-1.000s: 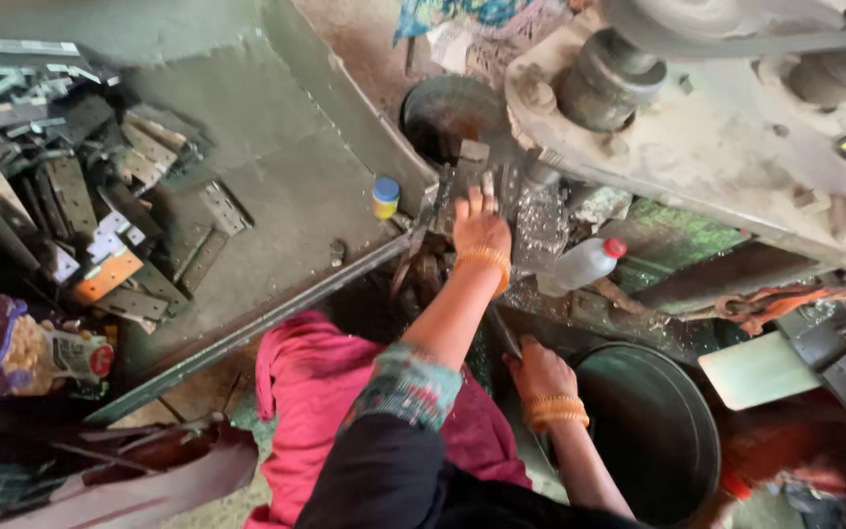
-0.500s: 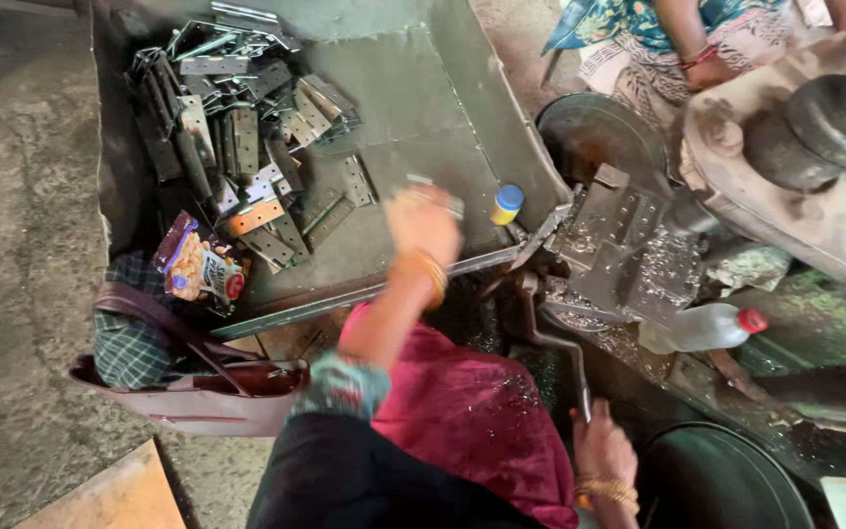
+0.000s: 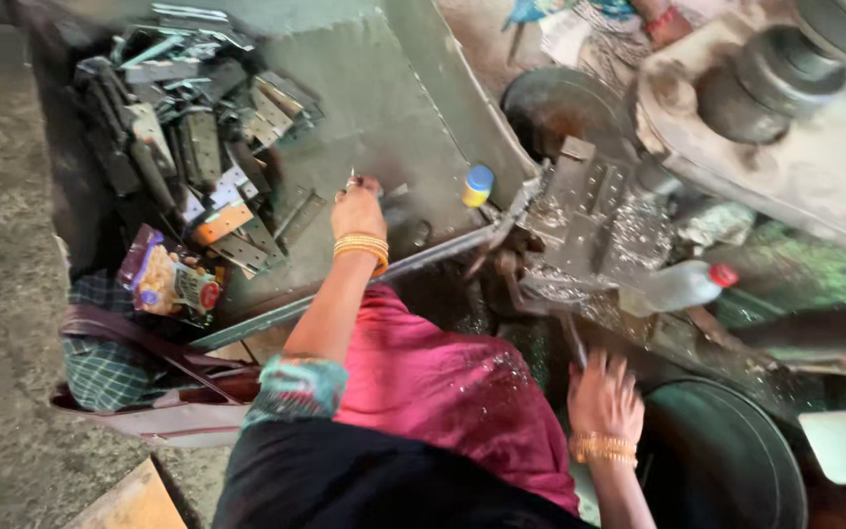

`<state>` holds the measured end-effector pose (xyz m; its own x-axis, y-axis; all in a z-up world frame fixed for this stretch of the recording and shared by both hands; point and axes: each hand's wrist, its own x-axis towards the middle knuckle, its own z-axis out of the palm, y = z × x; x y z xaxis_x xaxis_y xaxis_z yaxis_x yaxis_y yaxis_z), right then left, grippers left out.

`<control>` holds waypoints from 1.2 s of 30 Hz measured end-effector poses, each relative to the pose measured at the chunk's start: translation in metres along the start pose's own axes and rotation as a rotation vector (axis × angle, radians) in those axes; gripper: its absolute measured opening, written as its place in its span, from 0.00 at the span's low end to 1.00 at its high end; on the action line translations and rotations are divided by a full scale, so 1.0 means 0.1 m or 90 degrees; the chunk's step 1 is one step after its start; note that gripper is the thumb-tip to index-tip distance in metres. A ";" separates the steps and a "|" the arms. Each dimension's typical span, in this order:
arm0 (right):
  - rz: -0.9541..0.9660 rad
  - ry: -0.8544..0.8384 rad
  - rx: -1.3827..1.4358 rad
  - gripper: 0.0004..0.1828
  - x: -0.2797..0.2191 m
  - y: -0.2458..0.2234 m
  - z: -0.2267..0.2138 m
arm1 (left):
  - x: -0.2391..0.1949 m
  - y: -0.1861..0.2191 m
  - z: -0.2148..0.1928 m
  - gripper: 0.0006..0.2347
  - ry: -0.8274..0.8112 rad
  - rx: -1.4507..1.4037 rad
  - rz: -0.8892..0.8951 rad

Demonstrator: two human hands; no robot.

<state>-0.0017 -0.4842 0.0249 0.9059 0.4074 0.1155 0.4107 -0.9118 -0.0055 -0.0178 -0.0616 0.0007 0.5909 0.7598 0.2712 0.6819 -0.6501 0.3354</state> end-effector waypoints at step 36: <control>-0.007 -0.137 -0.018 0.19 0.24 0.42 0.32 | -1.12 2.65 0.14 0.13 -0.276 0.107 0.385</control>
<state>0.0405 -0.5109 -0.0044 0.9036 0.4169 -0.0988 0.4209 -0.9068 0.0228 0.1026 -0.3193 0.0467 0.9753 0.2194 -0.0268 0.2210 -0.9712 0.0895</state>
